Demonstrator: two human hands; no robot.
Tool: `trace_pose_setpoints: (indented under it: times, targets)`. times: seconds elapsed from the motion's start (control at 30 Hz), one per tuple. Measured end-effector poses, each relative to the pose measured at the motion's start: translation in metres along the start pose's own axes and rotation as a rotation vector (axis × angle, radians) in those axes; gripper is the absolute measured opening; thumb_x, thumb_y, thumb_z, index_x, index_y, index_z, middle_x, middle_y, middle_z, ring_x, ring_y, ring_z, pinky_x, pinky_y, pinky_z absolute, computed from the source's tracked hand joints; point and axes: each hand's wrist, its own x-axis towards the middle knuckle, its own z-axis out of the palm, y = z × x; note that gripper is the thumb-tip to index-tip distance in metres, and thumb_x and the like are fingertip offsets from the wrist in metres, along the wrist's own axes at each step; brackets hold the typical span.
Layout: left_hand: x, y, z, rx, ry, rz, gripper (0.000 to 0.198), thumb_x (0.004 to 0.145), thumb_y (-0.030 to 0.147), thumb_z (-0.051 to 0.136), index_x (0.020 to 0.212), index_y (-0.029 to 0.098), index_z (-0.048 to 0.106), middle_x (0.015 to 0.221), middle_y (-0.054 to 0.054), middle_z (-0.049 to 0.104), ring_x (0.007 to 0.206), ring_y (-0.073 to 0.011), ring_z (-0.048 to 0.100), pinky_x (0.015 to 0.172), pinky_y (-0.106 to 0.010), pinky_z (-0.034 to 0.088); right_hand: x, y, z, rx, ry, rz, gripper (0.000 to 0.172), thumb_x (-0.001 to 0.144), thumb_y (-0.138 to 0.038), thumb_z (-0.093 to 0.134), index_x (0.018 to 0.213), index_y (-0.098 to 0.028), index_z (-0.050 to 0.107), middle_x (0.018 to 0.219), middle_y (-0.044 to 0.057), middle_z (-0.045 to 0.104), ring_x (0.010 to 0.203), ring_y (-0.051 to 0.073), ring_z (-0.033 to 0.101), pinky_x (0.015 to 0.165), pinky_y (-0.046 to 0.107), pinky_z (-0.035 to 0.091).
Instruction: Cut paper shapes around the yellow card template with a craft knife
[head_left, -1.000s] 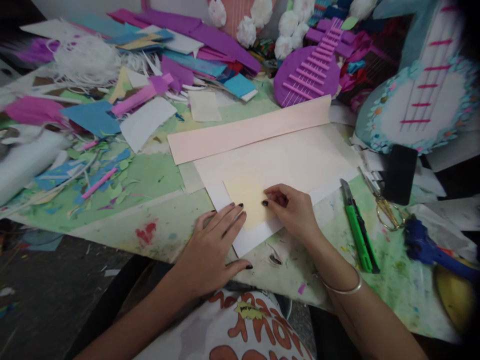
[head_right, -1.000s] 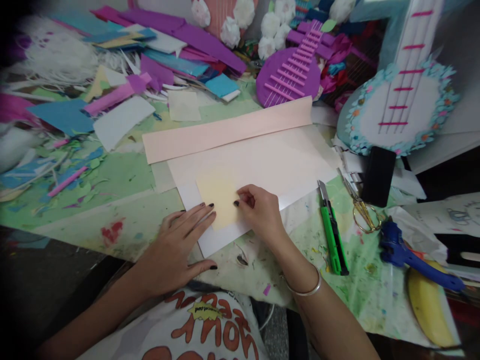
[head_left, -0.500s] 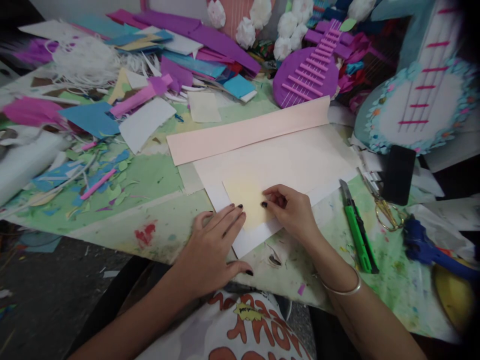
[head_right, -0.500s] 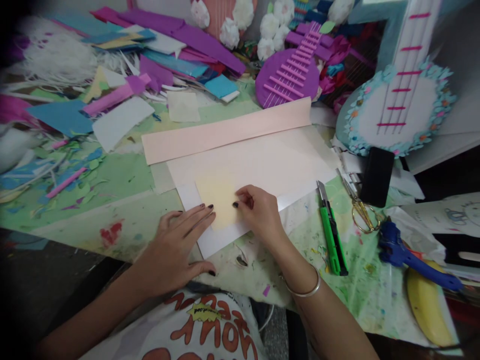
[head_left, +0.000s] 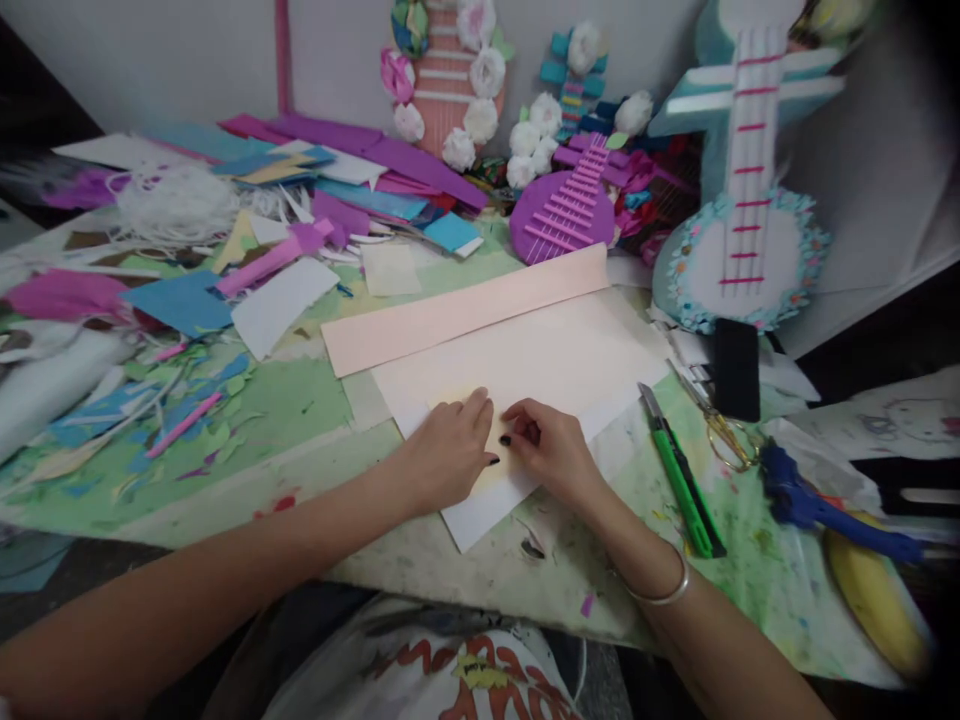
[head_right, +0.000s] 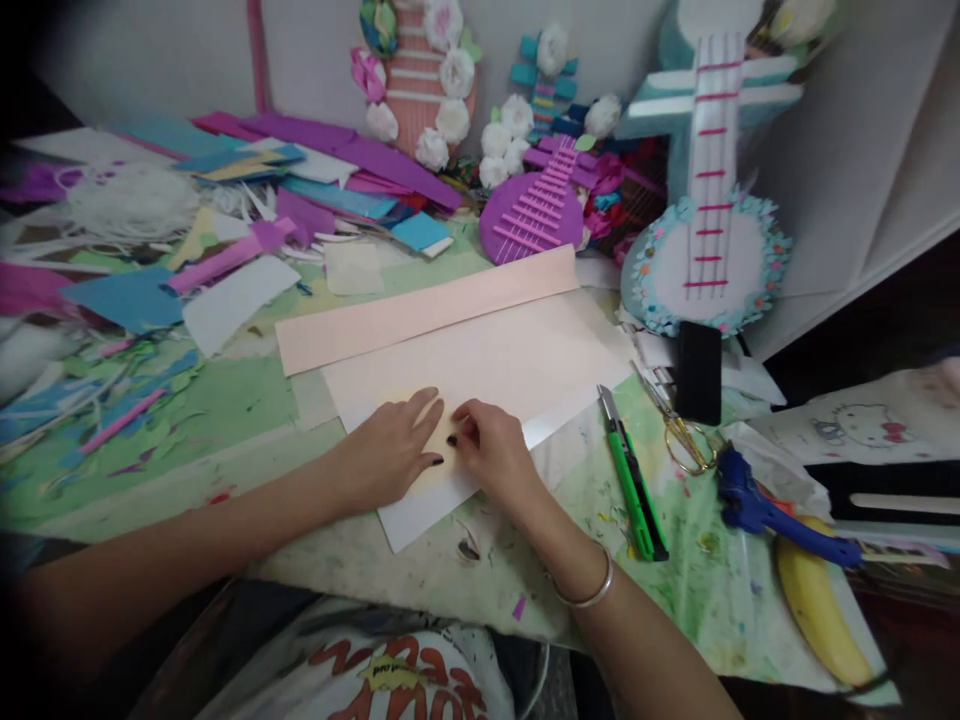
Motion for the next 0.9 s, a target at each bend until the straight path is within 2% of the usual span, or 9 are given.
trace_pose_setpoints:
  times: [0.07, 0.2, 0.27, 0.37, 0.47, 0.57, 0.6, 0.8, 0.9]
  targets:
    - [-0.001, -0.001, -0.002, 0.011, 0.029, 0.012, 0.049, 0.096, 0.034, 0.048, 0.131, 0.0, 0.05, 0.14, -0.028, 0.044, 0.114, -0.0358, 0.053, 0.088, -0.044, 0.04, -0.001, -0.003, 0.0, -0.018, -0.016, -0.014, 0.023, 0.075, -0.004, 0.056, 0.092, -0.017, 0.062, 0.069, -0.001, 0.062, 0.062, 0.013, 0.054, 0.062, 0.024, 0.04]
    - [-0.003, -0.007, -0.007, 0.023, 0.087, 0.082, 0.045, 0.094, 0.036, 0.05, 0.124, 0.004, 0.057, 0.129, -0.025, 0.055, 0.12, -0.0389, 0.049, 0.094, -0.05, 0.038, -0.009, 0.001, -0.013, -0.048, -0.044, -0.114, 0.026, 0.075, -0.004, 0.057, 0.096, -0.018, 0.062, 0.079, 0.003, 0.066, 0.073, 0.016, 0.059, 0.069, 0.027, 0.045]
    - [-0.003, -0.011, -0.006, 0.031, 0.12, 0.122, 0.047, 0.094, 0.036, 0.048, 0.124, 0.001, 0.057, 0.126, -0.025, 0.056, 0.125, -0.0396, 0.045, 0.101, -0.052, 0.034, -0.018, 0.015, -0.031, -0.127, 0.089, -0.127, 0.027, 0.079, -0.007, 0.056, 0.103, -0.019, 0.062, 0.09, 0.007, 0.068, 0.084, 0.02, 0.062, 0.078, 0.032, 0.048]
    - [-0.003, -0.013, 0.0, 0.025, 0.167, 0.139, 0.049, 0.095, 0.035, 0.045, 0.126, 0.0, 0.056, 0.127, -0.026, 0.056, 0.124, -0.0407, 0.045, 0.102, -0.054, 0.034, -0.039, 0.051, -0.065, -0.419, 0.407, 0.041, 0.019, 0.084, -0.017, 0.054, 0.101, -0.017, 0.063, 0.091, 0.013, 0.068, 0.088, 0.027, 0.061, 0.082, 0.041, 0.047]
    - [-0.004, -0.014, 0.01, 0.009, 0.196, 0.128, 0.047, 0.095, 0.033, 0.041, 0.126, 0.001, 0.058, 0.127, -0.025, 0.056, 0.125, -0.04, 0.045, 0.104, -0.055, 0.034, -0.065, 0.088, -0.092, -0.651, 0.508, 0.337, 0.02, 0.083, -0.027, 0.055, 0.097, -0.013, 0.061, 0.095, 0.02, 0.067, 0.094, 0.034, 0.06, 0.084, 0.047, 0.044]
    - [-0.006, -0.014, 0.019, -0.019, 0.248, 0.099, 0.046, 0.095, 0.033, 0.041, 0.126, 0.003, 0.058, 0.13, -0.023, 0.056, 0.127, -0.0384, 0.044, 0.106, -0.054, 0.033, -0.084, 0.109, -0.1, -0.487, 0.345, 0.598, 0.021, 0.084, -0.038, 0.054, 0.085, -0.018, 0.056, 0.075, 0.012, 0.067, 0.071, 0.029, 0.062, 0.066, 0.038, 0.044]
    - [-0.006, -0.014, 0.021, -0.029, 0.267, 0.088, 0.046, 0.095, 0.032, 0.041, 0.127, 0.004, 0.058, 0.131, -0.021, 0.056, 0.128, -0.0375, 0.044, 0.107, -0.053, 0.033, -0.087, 0.112, -0.1, -0.422, 0.318, 0.623, 0.022, 0.083, -0.042, 0.053, 0.081, -0.02, 0.054, 0.071, 0.01, 0.066, 0.066, 0.027, 0.061, 0.062, 0.036, 0.042]
    - [-0.006, -0.016, 0.028, -0.083, 0.33, 0.076, 0.045, 0.095, 0.036, 0.043, 0.127, 0.007, 0.057, 0.131, -0.018, 0.058, 0.127, -0.0343, 0.047, 0.107, -0.05, 0.034, -0.092, 0.101, -0.094, -0.247, 0.4, 0.417, 0.03, 0.079, -0.051, 0.055, 0.069, -0.024, 0.047, 0.06, 0.001, 0.053, 0.057, 0.02, 0.049, 0.056, 0.033, 0.037]
    - [-0.006, -0.017, 0.029, -0.089, 0.322, 0.086, 0.046, 0.094, 0.035, 0.045, 0.127, 0.006, 0.056, 0.131, -0.018, 0.058, 0.128, -0.0339, 0.047, 0.108, -0.049, 0.035, -0.085, 0.081, -0.095, 0.114, 0.479, 0.355, 0.033, 0.08, -0.054, 0.06, 0.079, -0.024, 0.045, 0.062, -0.002, 0.053, 0.056, 0.018, 0.052, 0.056, 0.032, 0.041]
